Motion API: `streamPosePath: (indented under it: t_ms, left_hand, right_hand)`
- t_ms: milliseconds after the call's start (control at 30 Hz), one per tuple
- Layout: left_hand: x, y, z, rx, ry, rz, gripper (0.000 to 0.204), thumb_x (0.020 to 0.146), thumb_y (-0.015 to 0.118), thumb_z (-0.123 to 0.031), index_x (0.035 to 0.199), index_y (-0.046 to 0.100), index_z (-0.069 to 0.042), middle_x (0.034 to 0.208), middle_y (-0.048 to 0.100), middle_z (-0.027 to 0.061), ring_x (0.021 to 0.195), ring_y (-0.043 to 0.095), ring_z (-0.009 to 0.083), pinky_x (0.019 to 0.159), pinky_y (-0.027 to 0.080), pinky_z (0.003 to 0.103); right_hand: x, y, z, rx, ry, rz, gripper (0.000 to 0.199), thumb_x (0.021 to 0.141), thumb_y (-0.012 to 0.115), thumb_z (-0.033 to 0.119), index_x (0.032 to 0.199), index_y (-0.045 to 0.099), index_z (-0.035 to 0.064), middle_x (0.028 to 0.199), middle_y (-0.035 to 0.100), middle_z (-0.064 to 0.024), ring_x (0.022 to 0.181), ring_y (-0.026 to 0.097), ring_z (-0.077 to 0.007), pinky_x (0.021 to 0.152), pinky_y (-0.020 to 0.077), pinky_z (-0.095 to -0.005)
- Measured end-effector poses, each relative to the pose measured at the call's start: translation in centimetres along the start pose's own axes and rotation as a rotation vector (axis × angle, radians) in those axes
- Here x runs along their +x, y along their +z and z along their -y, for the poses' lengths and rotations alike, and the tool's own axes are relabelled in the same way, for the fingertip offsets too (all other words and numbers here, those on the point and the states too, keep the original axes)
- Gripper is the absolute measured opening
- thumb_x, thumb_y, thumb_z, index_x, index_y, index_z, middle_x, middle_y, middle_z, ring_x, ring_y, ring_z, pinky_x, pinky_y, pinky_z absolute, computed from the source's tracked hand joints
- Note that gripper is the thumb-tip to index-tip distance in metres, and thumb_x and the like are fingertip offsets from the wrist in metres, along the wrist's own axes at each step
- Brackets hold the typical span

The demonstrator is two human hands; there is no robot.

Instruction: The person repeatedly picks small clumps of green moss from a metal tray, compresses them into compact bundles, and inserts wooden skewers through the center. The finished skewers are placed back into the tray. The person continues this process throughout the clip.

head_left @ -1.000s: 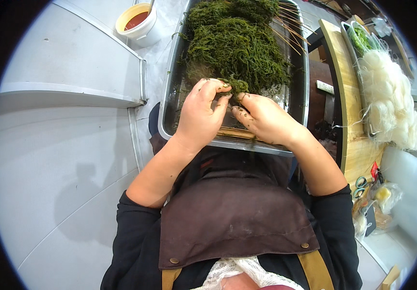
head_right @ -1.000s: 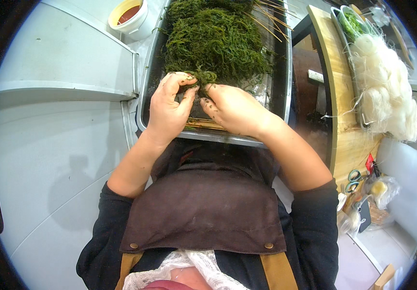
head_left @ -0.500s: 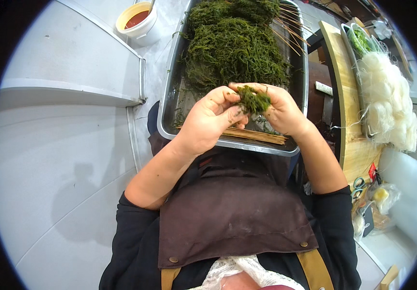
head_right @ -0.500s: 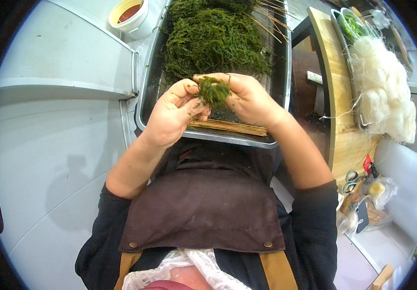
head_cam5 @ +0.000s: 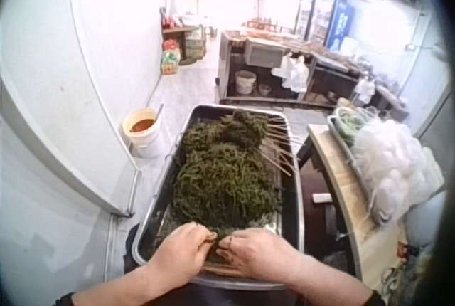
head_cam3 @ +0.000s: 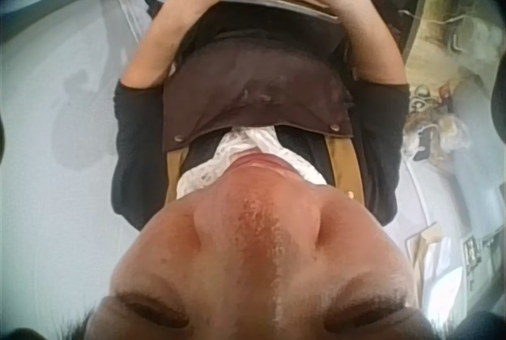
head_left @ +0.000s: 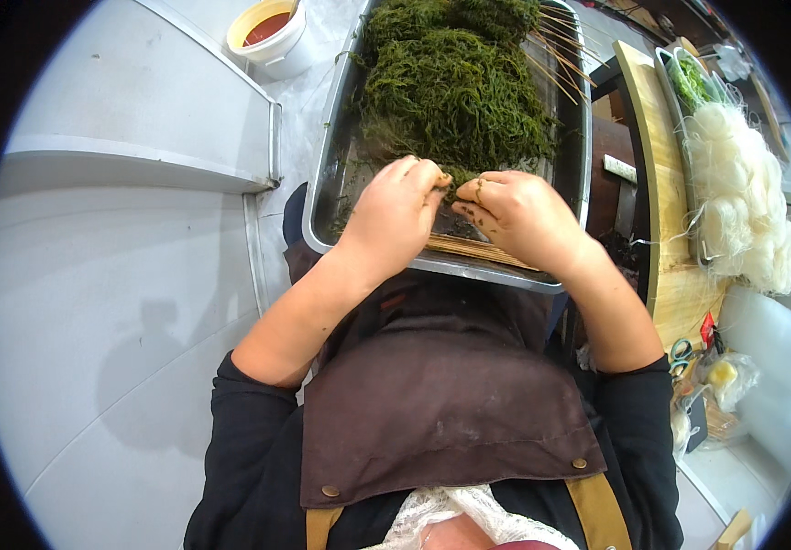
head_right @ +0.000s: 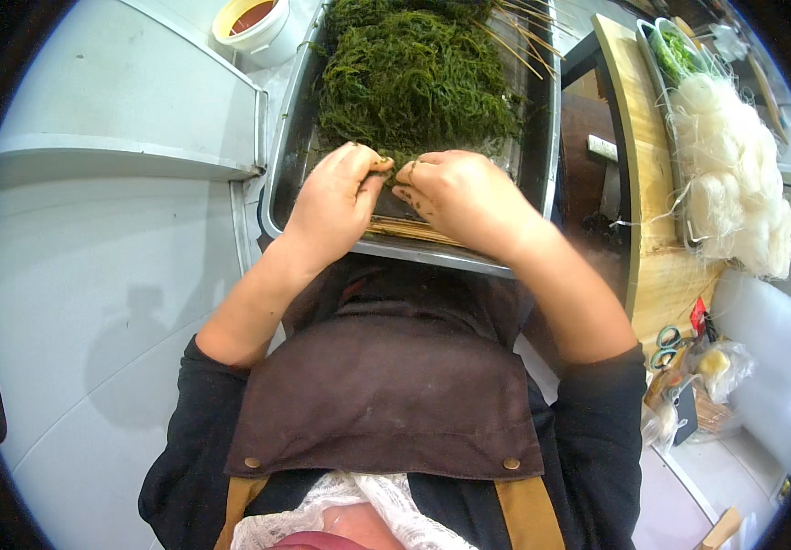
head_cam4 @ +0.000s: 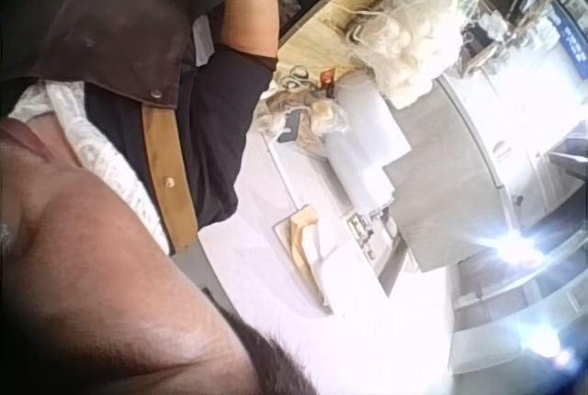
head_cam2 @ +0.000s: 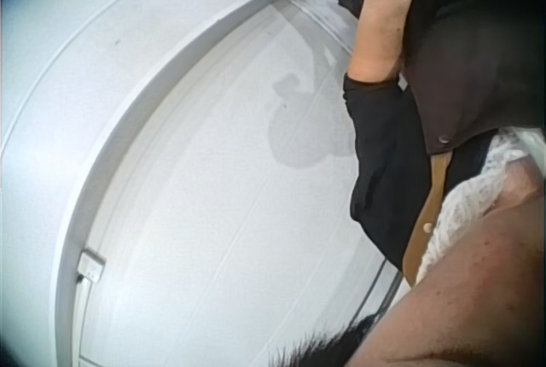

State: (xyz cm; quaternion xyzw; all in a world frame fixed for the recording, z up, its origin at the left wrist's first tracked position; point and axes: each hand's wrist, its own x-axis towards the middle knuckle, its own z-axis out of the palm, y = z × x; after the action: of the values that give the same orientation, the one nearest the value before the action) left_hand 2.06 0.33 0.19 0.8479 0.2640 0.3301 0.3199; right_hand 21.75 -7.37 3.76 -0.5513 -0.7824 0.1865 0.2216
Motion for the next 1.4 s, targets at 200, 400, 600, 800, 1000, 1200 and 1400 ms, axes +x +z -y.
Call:
streamPosePath:
  t_ms: [200,400,600,800,1000,1200,1400]
  left_hand:
    - [0.1,-2.0,-1.1,-0.533,-0.305,0.406,0.009,0.098,0.059,0.002,0.107,0.059,-0.002,0.093,0.060,0.0035,0.086,0.060,0.0125,0.077,0.049,0.029]
    - [-0.2,-1.5,-0.6,-1.252,-0.511,0.262,0.015,0.103,0.056,0.002,0.116,0.053,-0.005,0.101,0.060,0.0030,0.089,0.059,0.0096,0.080,0.050,0.026]
    - [-0.9,-0.5,-0.7,-0.733,-0.486,-0.018,0.016,0.099,0.059,0.006,0.111,0.054,-0.003,0.102,0.064,0.0073,0.088,0.062,0.0151,0.082,0.051,0.027]
    - [0.0,-1.1,-0.7,-0.033,-0.026,-0.101,0.017,0.086,0.066,0.004,0.099,0.055,0.000,0.094,0.062,0.0165,0.090,0.063,0.0364,0.081,0.051,0.043]
    - [0.7,-1.5,-0.8,-0.020,-0.024,0.048,0.014,0.089,0.065,0.000,0.099,0.056,0.000,0.093,0.062,0.0172,0.090,0.062,0.0372,0.081,0.051,0.045]
    - [0.1,-2.6,-0.3,-0.971,-0.458,0.404,0.010,0.102,0.059,-0.004,0.111,0.057,-0.003,0.096,0.063,0.0060,0.085,0.059,0.0132,0.074,0.049,0.029]
    - [-0.9,-0.6,0.3,-1.394,-0.593,0.066,0.009,0.105,0.057,-0.003,0.114,0.057,-0.005,0.102,0.063,0.0046,0.086,0.058,0.0124,0.079,0.049,0.028]
  right_hand:
    - [1.2,-4.4,-2.2,0.273,0.028,0.092,0.018,0.092,0.077,0.017,0.106,0.079,0.0070,0.081,0.068,-0.0070,0.077,0.067,-0.0208,0.071,0.0533,-0.0323]
    - [0.6,0.1,-2.1,0.836,0.236,-0.060,0.019,0.099,0.067,0.010,0.115,0.075,0.0037,0.098,0.073,-0.0042,0.091,0.066,-0.0137,0.081,0.0538,-0.0292]
    - [-0.6,3.7,0.5,0.261,0.016,-0.192,0.013,0.096,0.066,0.005,0.087,0.057,0.0004,0.079,0.055,-0.0178,0.074,0.054,-0.0398,0.066,0.0440,-0.0461]
    - [-0.4,2.6,1.8,0.256,0.120,-0.276,0.006,0.094,0.070,0.004,0.096,0.065,0.0005,0.080,0.059,-0.0154,0.072,0.058,-0.0343,0.064,0.0474,-0.0405]
    - [0.1,-0.3,1.2,0.049,0.049,-0.246,0.013,0.084,0.081,0.013,0.093,0.076,0.0052,0.078,0.069,-0.0095,0.069,0.069,-0.0299,0.065,0.0574,-0.0384]
    - [0.8,-2.8,-1.6,0.342,0.103,-0.033,0.012,0.092,0.076,0.011,0.101,0.078,0.0039,0.085,0.070,-0.0085,0.077,0.069,-0.0204,0.070,0.0548,-0.0317]
    - [-0.4,1.9,-0.1,0.388,0.178,-0.188,0.018,0.092,0.068,0.004,0.109,0.072,0.0039,0.096,0.070,-0.0149,0.088,0.069,-0.0320,0.078,0.0550,-0.0406]
